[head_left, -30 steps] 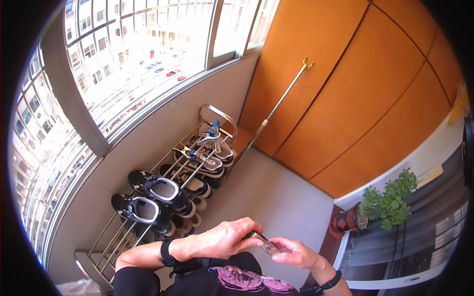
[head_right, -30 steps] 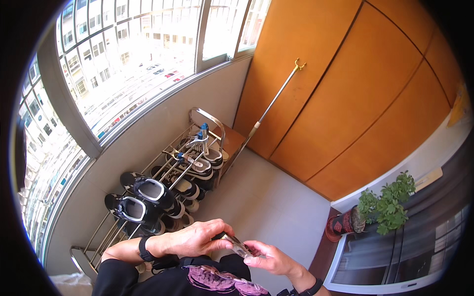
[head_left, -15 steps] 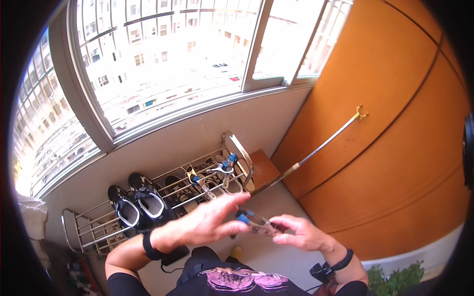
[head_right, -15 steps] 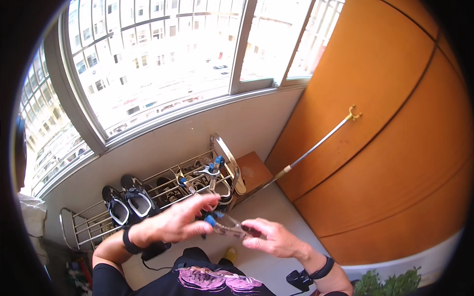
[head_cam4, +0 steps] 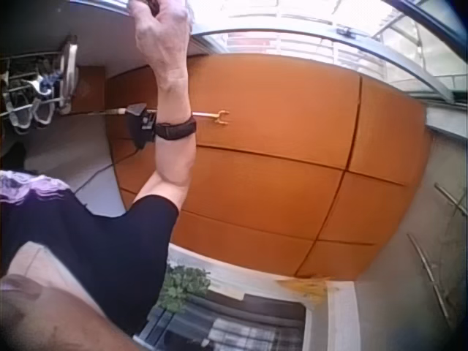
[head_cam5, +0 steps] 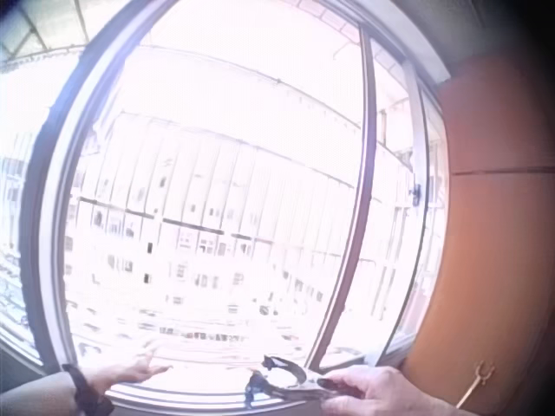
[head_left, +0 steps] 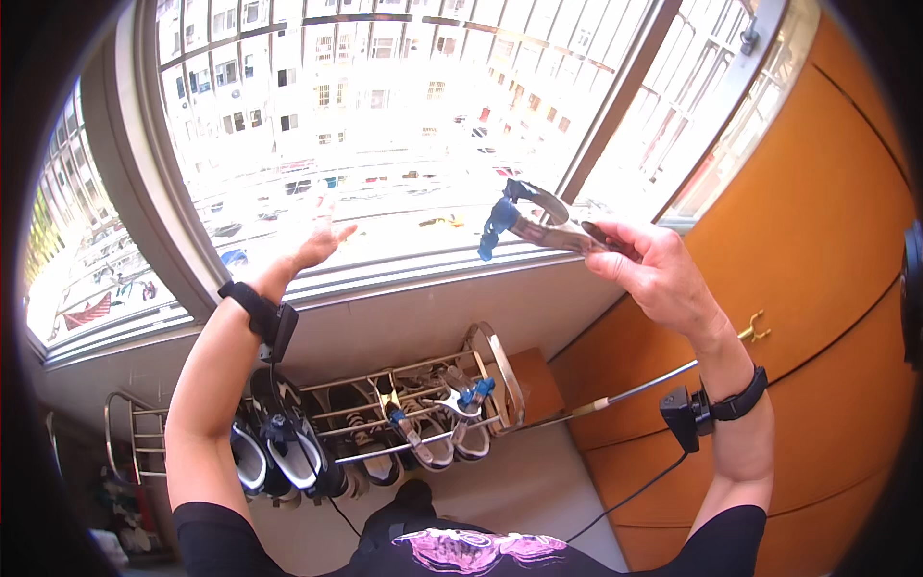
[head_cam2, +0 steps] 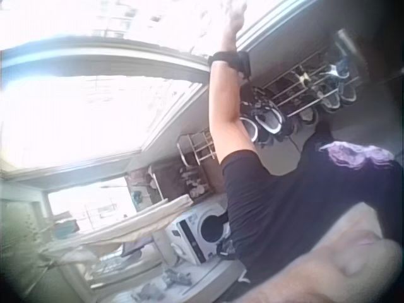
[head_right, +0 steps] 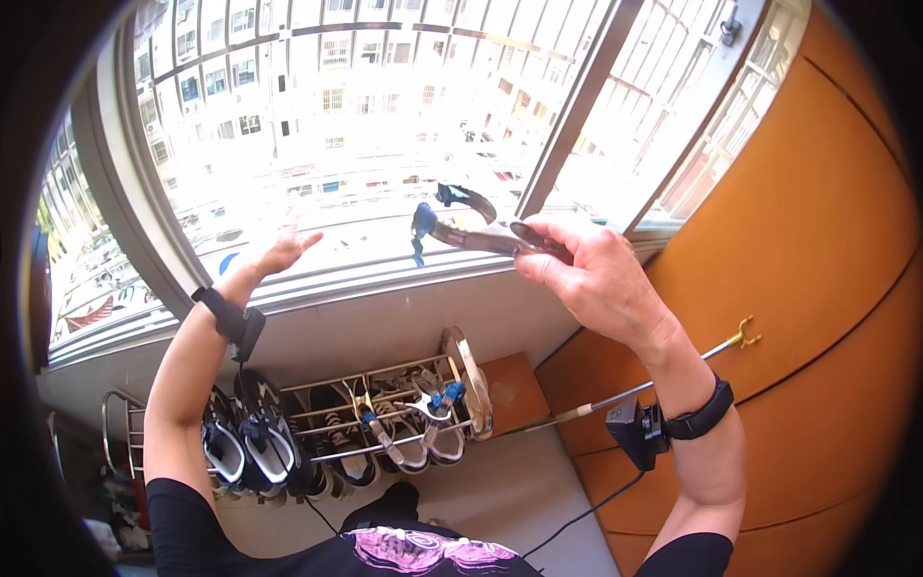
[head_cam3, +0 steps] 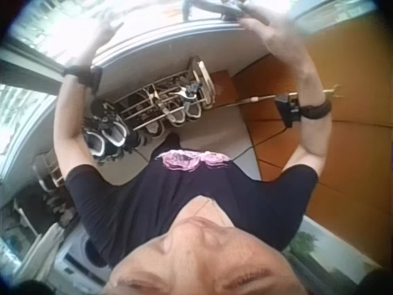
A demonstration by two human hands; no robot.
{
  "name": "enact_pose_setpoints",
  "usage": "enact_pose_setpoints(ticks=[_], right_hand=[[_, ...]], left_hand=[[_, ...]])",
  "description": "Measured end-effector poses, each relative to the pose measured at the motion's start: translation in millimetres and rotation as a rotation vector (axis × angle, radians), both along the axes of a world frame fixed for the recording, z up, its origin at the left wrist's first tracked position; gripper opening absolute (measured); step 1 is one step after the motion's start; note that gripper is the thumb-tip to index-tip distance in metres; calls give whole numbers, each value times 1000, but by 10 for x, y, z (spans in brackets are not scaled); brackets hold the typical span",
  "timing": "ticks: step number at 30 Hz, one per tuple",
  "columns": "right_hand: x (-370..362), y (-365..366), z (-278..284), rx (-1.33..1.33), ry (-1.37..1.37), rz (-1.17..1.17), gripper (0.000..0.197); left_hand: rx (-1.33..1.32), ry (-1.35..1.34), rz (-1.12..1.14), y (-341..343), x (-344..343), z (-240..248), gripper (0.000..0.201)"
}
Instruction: Hanging clothes to dry on a balcony using a laundry pole.
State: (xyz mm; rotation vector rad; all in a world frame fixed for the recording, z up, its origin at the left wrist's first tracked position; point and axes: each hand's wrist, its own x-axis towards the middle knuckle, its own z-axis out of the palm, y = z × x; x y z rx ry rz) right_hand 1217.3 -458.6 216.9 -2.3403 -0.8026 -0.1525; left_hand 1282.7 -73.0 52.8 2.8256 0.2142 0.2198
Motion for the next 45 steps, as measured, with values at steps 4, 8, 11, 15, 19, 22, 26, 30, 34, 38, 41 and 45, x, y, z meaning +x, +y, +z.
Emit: enact_pose_setpoints(ticks=[4,8,11,15,19,22,26,30,34,38,41,45], right_hand=[[645,330,195,-124,-113,-18,35],[1218,744,299,-305,-175,-62,36],[1645,1079,246,-499,-198,-84,33],[2171,1432,33,-693,-311,-104,29],[2547,1850,-297,-930,-249,-82,25],[2795,1975,-685,-1030,-360,38,22],[3131,2130,-1238,-1098,-375,108,18],[3285,2260,-1593,-1154,-503,222,14],[3471,2405,-1823,-1246,-557,268,13],[3677,2502,-2034,-1249,-563,262,11],[3846,2560,-2327,-1244,-571,305,10],[3906,2515,-2742,-1178,-571,272,9]], left_hand=[[101,219,27,76,352,177,77],[77,313,-84,260,663,-122,76],[-12,510,-155,259,679,-123,73],[-87,684,-280,327,736,-381,75],[-158,785,-284,365,764,-479,75],[-155,821,-353,324,754,-392,79],[-203,819,-400,416,799,-588,82],[-264,865,-419,480,793,-680,81],[-321,888,-415,497,832,-713,79],[-324,863,-390,469,804,-630,82],[-319,861,-397,500,780,-648,84],[-318,844,-432,512,797,-661,83]])
